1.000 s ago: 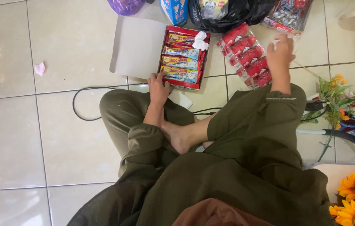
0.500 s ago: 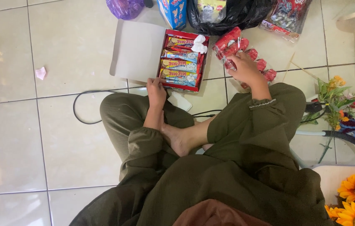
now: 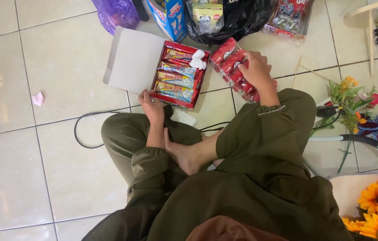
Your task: The person sits on the floor and organizes snack packets. They handle yellow and red snack packs, placing them into a white box and arranging them in neat rows on the floor.
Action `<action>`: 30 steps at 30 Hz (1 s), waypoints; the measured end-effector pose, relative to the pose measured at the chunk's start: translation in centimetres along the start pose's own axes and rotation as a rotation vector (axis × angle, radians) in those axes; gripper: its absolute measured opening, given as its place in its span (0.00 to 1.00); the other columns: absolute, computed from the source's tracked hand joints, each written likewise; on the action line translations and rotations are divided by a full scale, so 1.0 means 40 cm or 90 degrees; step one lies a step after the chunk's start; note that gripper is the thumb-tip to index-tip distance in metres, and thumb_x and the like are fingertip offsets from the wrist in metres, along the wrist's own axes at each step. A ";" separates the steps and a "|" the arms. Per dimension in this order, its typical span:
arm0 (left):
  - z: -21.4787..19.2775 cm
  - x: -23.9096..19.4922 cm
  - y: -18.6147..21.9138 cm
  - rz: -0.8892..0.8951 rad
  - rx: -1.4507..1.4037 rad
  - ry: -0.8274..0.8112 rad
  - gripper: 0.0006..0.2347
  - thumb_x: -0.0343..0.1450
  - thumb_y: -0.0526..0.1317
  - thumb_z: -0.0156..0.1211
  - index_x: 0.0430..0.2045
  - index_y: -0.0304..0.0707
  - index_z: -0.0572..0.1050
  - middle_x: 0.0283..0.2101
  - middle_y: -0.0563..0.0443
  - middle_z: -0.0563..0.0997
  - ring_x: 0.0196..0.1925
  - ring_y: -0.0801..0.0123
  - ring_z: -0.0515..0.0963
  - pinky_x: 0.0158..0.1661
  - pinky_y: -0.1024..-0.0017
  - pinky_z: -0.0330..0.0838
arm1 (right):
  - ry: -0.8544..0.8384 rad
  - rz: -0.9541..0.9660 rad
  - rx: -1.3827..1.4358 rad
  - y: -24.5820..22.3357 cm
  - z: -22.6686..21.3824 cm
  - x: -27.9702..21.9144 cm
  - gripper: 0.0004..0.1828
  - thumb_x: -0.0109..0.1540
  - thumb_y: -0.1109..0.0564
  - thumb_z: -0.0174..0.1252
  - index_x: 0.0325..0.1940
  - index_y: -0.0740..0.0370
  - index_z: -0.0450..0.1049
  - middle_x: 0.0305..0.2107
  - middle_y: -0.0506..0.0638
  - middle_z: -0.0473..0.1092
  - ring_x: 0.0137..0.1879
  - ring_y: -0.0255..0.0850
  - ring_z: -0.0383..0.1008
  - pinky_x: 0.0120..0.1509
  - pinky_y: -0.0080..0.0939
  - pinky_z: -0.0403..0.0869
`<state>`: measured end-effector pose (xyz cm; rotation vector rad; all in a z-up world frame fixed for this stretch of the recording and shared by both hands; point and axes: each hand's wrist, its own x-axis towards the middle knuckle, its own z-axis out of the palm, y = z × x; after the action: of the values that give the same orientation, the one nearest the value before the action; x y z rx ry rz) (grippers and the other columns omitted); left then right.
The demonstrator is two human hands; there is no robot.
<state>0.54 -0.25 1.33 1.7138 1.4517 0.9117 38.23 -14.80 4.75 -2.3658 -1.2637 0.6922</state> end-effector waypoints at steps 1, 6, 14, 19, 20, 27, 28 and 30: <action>-0.002 -0.002 0.009 -0.008 -0.005 0.003 0.13 0.69 0.21 0.48 0.41 0.38 0.72 0.58 0.33 0.64 0.62 0.34 0.70 0.61 0.51 0.69 | -0.014 0.068 -0.036 0.028 0.014 0.012 0.29 0.68 0.41 0.55 0.72 0.48 0.63 0.60 0.59 0.64 0.67 0.67 0.61 0.62 0.82 0.61; 0.020 0.010 -0.039 -0.010 -0.014 0.013 0.13 0.67 0.21 0.50 0.39 0.39 0.73 0.56 0.37 0.65 0.62 0.38 0.69 0.62 0.55 0.69 | -0.110 0.120 -0.072 -0.022 -0.005 -0.017 0.35 0.66 0.41 0.53 0.74 0.53 0.55 0.60 0.70 0.64 0.65 0.73 0.65 0.60 0.88 0.59; 0.030 0.023 -0.103 0.003 0.013 0.037 0.14 0.65 0.21 0.52 0.38 0.40 0.74 0.52 0.41 0.65 0.61 0.42 0.69 0.60 0.57 0.69 | -0.206 0.015 0.045 -0.155 -0.091 -0.089 0.32 0.66 0.42 0.55 0.63 0.70 0.60 0.56 0.80 0.68 0.64 0.74 0.68 0.69 0.73 0.65; 0.022 0.018 -0.091 0.007 0.000 0.035 0.13 0.65 0.22 0.51 0.37 0.40 0.74 0.52 0.40 0.65 0.60 0.40 0.70 0.59 0.58 0.71 | -0.255 -0.007 0.070 -0.163 -0.081 -0.092 0.31 0.65 0.44 0.57 0.63 0.68 0.63 0.57 0.77 0.68 0.65 0.72 0.68 0.68 0.67 0.67; 0.024 0.020 -0.096 0.014 0.007 0.039 0.13 0.65 0.22 0.52 0.37 0.40 0.74 0.51 0.41 0.66 0.60 0.41 0.70 0.59 0.59 0.71 | -0.275 -0.021 0.076 -0.165 -0.078 -0.096 0.30 0.65 0.44 0.57 0.63 0.67 0.65 0.56 0.76 0.69 0.64 0.71 0.69 0.67 0.67 0.67; 0.013 0.010 -0.045 0.000 -0.007 0.044 0.13 0.66 0.21 0.53 0.37 0.40 0.74 0.52 0.40 0.66 0.60 0.42 0.70 0.59 0.58 0.71 | -0.222 -0.027 0.100 -0.127 -0.030 -0.060 0.24 0.66 0.45 0.55 0.57 0.65 0.74 0.40 0.69 0.76 0.51 0.64 0.77 0.55 0.61 0.73; 0.012 0.012 -0.044 -0.007 -0.004 0.041 0.13 0.66 0.21 0.52 0.37 0.40 0.73 0.53 0.40 0.65 0.59 0.42 0.70 0.59 0.56 0.70 | -0.185 -0.028 0.096 -0.113 -0.018 -0.049 0.20 0.66 0.46 0.55 0.54 0.62 0.75 0.38 0.67 0.77 0.49 0.64 0.78 0.53 0.61 0.73; 0.012 0.014 -0.040 -0.014 -0.001 0.037 0.14 0.67 0.21 0.51 0.38 0.41 0.73 0.54 0.40 0.65 0.59 0.43 0.69 0.59 0.55 0.69 | -0.148 -0.028 0.093 -0.090 -0.004 -0.036 0.17 0.66 0.48 0.54 0.51 0.60 0.76 0.36 0.65 0.77 0.47 0.63 0.78 0.52 0.62 0.74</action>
<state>0.24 0.46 -0.25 1.6793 1.5043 0.9587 35.25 -14.12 7.15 -2.1817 -1.3039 1.0324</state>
